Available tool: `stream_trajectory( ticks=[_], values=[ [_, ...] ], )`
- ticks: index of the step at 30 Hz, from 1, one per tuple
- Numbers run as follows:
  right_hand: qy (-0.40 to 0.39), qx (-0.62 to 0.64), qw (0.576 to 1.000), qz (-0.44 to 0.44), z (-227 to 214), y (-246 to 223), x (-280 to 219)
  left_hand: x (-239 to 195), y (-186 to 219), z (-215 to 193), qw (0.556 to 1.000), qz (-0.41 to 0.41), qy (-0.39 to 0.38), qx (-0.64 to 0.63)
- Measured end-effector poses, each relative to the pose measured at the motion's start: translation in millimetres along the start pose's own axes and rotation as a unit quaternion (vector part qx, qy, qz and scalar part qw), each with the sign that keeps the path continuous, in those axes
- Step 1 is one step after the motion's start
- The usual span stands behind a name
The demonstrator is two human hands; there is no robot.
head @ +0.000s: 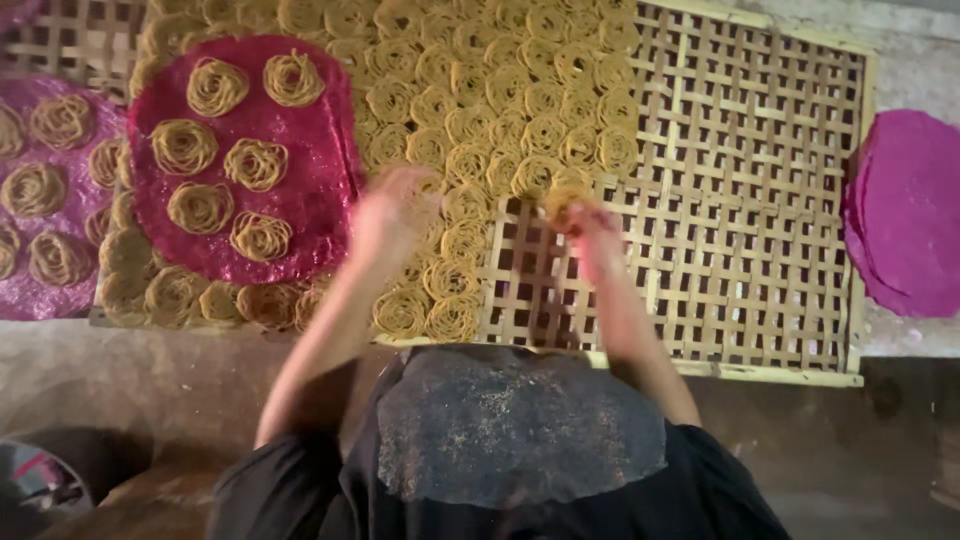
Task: The person arranges small coiled dough pieces onto pink circular sheets placed on a woven bamboo tray. The person repeatedly picks up dough coils from the tray and places them onto the pink sheets, then stacks the sheets.
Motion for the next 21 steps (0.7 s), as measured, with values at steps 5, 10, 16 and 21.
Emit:
stream_trajectory(
  ticks=[5, 10, 16, 21],
  values=[
    [0.083, -0.138, 0.981, -0.107, -86.7, -41.0, 70.1, 17.5, -179.2, -84.6, 0.927, -0.195, 0.088, 0.309],
    [0.004, -0.202, 0.964, -0.173, -69.8, -24.1, 98.5, -4.0, -266.1, -75.2, 0.919, -0.281, 0.047, 0.272],
    [0.097, -0.512, 0.741, -0.423, -46.0, -53.1, 69.5, -11.2, -308.5, -92.0, 0.934, -0.266, 0.138, 0.195],
    [0.111, -0.548, 0.719, -0.412, -30.6, -77.8, 40.7, -4.2, -282.4, -98.6, 0.949, -0.204, 0.188, 0.147]
  ],
)
Point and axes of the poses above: each hand's wrist, its own x-axis towards the middle knuckle, its own z-axis out of the palm, y = z × x, the point moved 10 cm from there along x, towards the middle knuckle, and after that the axes turned 8 degrees about y, right-handed, at the moved point
